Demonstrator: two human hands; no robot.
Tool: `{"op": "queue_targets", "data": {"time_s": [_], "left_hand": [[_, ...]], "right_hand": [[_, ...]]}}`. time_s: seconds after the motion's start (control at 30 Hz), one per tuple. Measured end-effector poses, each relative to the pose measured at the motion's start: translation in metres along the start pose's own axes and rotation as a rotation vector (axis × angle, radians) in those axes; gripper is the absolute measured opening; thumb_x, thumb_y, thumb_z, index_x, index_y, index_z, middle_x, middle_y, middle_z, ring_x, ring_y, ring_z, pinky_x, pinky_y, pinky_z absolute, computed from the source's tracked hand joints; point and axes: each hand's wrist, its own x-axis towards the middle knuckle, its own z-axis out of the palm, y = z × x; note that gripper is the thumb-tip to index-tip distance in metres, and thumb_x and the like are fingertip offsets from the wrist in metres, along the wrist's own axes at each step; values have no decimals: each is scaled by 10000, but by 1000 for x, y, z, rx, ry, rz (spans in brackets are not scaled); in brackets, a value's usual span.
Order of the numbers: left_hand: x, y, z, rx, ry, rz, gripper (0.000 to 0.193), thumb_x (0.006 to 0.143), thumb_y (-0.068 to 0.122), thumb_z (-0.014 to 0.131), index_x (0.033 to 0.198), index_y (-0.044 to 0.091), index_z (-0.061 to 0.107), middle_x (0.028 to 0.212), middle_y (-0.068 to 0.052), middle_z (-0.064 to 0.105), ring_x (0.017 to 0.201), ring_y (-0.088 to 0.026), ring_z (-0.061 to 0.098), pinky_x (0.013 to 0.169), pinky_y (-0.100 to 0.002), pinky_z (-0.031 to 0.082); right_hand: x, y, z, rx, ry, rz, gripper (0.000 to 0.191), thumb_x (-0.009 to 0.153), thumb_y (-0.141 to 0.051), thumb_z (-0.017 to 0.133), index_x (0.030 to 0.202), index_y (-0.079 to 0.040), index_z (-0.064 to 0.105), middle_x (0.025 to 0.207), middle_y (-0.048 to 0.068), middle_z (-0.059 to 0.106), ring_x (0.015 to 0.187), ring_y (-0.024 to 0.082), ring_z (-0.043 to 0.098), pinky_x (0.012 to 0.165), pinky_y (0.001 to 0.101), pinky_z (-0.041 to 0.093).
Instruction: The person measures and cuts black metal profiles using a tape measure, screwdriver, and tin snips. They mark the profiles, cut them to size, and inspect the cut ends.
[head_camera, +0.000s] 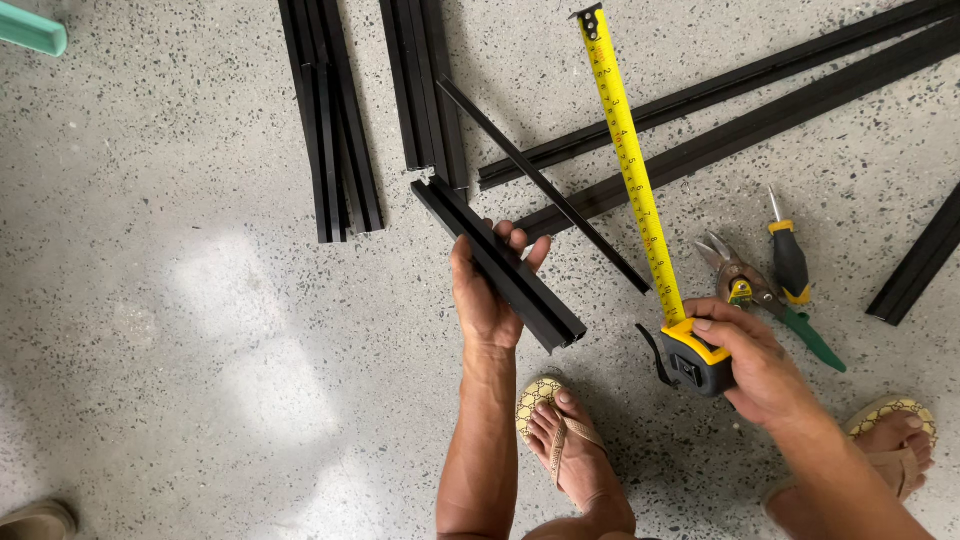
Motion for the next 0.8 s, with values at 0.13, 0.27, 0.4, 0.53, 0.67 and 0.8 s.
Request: {"op": "queue_targets", "data": {"time_s": [0.13,0.27,0.4,0.53,0.67,0.8], "left_hand": [[2,0,0,41,57,18,444,1111,408,301,1183,29,521,1145,-151,652,965,-233,661,925,-504,602],[2,2,-1,18,-43,42,465,1121,413,291,1285,23,484,1249,-201,645,988,-243,666,835,-443,611],[0,7,-3,158,-112,53,488,1096,367,321,1419,24,447,1214,-191,659,959,-232,673,784,-417,610],[0,13,-4,246,-162,13,512,1094,373,359,1442,16,478,1057,-146,670,858,-205,659,761,-374,602],[-2,18,-13,396,-215,21,454,1063,400,490,1229,-11,589,1008,-102,646,867,-185,658,783,-365,608],[4,16,-30,665,-204,46,260,990,266,729,1034,51,589,900,-33,592,792,-141,579,728,-328,513]], "right_hand": [[0,4,3,-6,-9,-11,332,968,-125,531,1248,30,620,1061,140,711,882,179,690,746,344,579],[2,9,6,-35,63,37,320,954,-130,553,1228,11,636,1048,121,721,870,169,691,730,337,570],[9,18,0,-61,59,51,310,957,-144,576,1219,4,650,1024,106,718,850,151,680,704,314,562],[18,35,-6,-169,126,80,301,913,-145,617,1187,-37,673,989,79,714,806,154,669,646,317,546],[18,62,-4,-400,43,149,287,903,-183,665,1139,-32,726,895,91,696,753,169,618,616,326,486],[11,82,5,-744,-5,67,276,858,-243,719,1062,-57,738,873,56,710,809,131,638,702,299,512]]}}
